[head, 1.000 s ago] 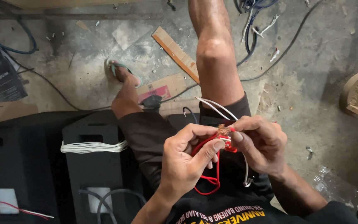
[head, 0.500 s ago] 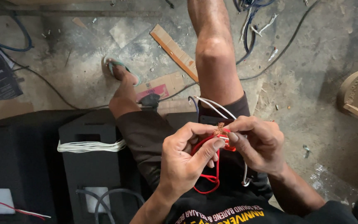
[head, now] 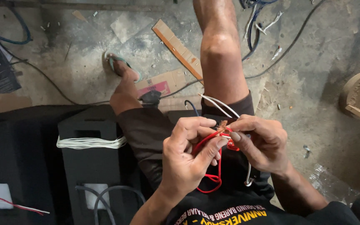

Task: Stripping and connecting wires to electronic components for speaker assembly

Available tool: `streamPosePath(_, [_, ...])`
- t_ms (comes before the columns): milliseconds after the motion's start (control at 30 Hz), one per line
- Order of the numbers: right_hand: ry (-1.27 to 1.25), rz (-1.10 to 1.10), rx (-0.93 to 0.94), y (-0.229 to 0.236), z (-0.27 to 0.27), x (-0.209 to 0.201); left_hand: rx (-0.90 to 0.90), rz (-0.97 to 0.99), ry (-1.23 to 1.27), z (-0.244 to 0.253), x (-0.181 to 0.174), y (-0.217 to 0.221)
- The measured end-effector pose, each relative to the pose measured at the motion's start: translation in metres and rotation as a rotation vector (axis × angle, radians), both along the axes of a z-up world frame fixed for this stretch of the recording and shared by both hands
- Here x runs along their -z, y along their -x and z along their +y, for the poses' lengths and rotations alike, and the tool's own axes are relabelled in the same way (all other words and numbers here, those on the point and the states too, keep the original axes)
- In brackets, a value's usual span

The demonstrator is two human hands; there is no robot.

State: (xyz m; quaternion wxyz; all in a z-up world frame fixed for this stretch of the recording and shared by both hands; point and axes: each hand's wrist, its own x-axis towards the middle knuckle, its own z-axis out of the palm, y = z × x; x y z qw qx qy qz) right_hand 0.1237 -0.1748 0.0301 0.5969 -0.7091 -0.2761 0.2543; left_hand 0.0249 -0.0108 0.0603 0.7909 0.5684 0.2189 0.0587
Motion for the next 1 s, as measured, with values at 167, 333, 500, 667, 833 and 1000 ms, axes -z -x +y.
streamPosePath(167, [-0.115,0.274,0.240,0.021,-0.018,0.018,0.005,0.039,0.002,0.002,0.000,0.000])
streamPosePath(333, [-0.066,0.109,0.062,0.008,-0.013,0.005,-0.049,0.085,0.138,0.004,0.006,-0.001])
streamPosePath(500, [-0.060,0.192,0.042,0.005,-0.005,0.000,-0.044,0.092,0.173,0.000,0.001,-0.004])
streamPosePath(667, [-0.060,0.176,0.032,0.004,-0.003,-0.001,-0.036,0.062,0.118,0.000,0.002,-0.003])
streamPosePath(833, [-0.045,0.127,0.009,0.000,0.002,-0.004,-0.010,0.042,0.094,0.000,0.002,-0.002])
streamPosePath(1000, [-0.049,0.210,0.020,0.002,0.001,-0.002,0.015,0.038,0.009,0.000,-0.004,-0.006])
